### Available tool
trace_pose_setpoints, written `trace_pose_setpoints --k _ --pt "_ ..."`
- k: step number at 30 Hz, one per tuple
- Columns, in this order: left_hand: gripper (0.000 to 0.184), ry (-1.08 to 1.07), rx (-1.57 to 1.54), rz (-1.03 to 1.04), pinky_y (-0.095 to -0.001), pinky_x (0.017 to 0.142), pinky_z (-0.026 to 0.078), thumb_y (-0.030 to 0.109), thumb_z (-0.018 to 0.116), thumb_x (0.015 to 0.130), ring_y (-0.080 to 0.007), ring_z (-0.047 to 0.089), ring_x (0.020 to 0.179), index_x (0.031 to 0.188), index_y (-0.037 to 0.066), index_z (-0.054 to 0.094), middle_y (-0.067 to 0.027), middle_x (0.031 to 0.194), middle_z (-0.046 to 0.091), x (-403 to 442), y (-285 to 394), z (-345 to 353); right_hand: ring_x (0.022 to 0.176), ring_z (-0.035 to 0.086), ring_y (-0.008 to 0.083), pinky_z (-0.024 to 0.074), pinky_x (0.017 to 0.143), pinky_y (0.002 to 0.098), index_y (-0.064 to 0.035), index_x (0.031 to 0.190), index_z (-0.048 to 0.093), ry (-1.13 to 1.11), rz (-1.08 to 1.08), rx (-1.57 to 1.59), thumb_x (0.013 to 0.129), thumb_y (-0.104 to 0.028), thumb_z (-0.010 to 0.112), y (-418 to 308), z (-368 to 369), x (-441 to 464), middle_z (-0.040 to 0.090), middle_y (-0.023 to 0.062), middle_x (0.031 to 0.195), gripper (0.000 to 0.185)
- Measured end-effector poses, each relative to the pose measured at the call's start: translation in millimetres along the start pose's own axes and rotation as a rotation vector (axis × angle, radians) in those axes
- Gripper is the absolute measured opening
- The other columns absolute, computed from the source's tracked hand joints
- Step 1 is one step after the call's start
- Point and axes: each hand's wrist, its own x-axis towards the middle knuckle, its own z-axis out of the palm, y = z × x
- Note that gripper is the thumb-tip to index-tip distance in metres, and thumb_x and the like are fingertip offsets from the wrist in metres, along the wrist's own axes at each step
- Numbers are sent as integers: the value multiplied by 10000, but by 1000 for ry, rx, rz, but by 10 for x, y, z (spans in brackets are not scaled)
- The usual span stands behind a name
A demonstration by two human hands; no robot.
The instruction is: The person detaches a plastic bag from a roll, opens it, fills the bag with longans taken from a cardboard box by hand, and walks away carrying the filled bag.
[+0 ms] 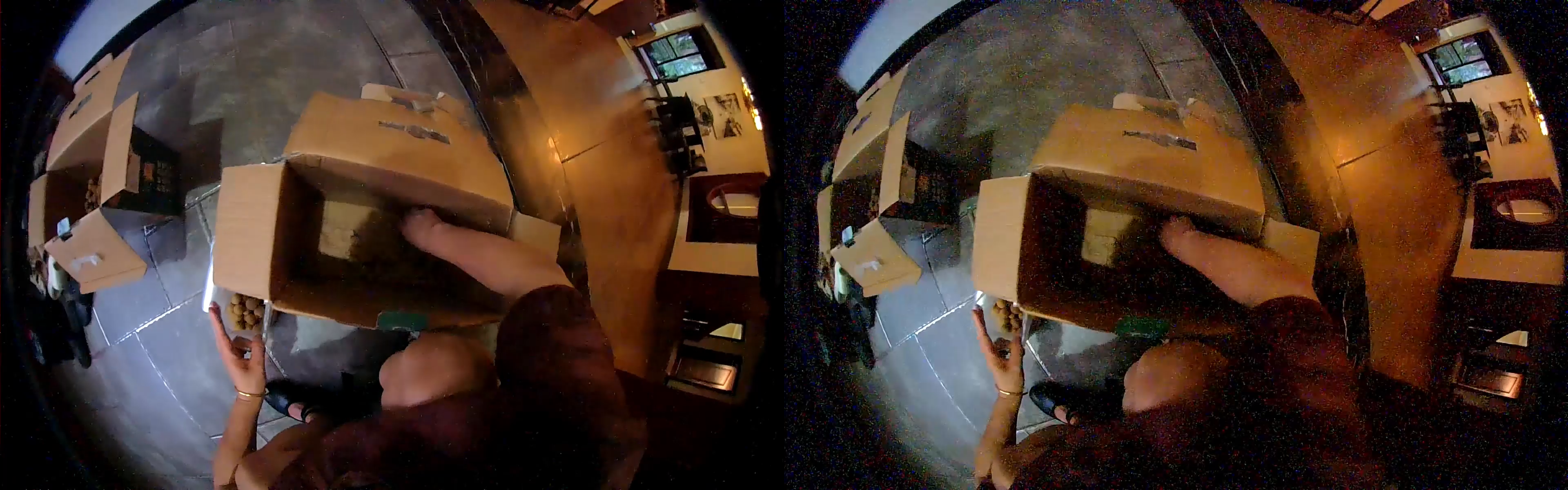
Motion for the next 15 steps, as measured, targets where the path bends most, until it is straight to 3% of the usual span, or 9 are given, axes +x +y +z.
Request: trace_pose_setpoints --k 2,4,11,14,15 --pt "895 11 -81 -104 -184 607 434 -72 586 727 -85 546 882 1508 60 169 -128 1547 247 -21 93 6 1117 572 313 483 901 455 -109 1187 629 -175 45 129 881 -167 539 -4 79 52 592 152 1212 324" --pt "880 -9 -92 -130 -186 619 437 -80 578 733 -95 545 920 1506 57 180 -126 1547 246 -37 27 27 1136 558 315 467 921 460 -114 1232 600 -266 37 37 905 -185 508 10 148 17 579 166 1229 347" --pt "847 -34 -116 -167 -200 623 449 -79 596 748 -95 546 859 1493 33 209 -122 1521 294 2 36 108 1185 500 359 403 980 508 -121 1320 525 61 92 210 963 -271 402 -183 921 41 510 191 1324 406" --pt "830 -49 -80 -206 -209 638 461 -76 606 759 -99 550 859 1487 26 220 -130 1513 302 -52 -110 109 1201 484 363 390 994 507 -112 1360 476 176 364 903 964 -261 389 -305 1048 145 494 208 1339 432" --pt "826 -45 -67 -219 -212 643 464 -75 608 762 -99 551 851 1485 24 223 -133 1511 302 -54 -131 110 1194 490 360 399 985 510 -105 1351 484 235 342 835 956 -264 406 -351 1139 117 503 218 1323 433"
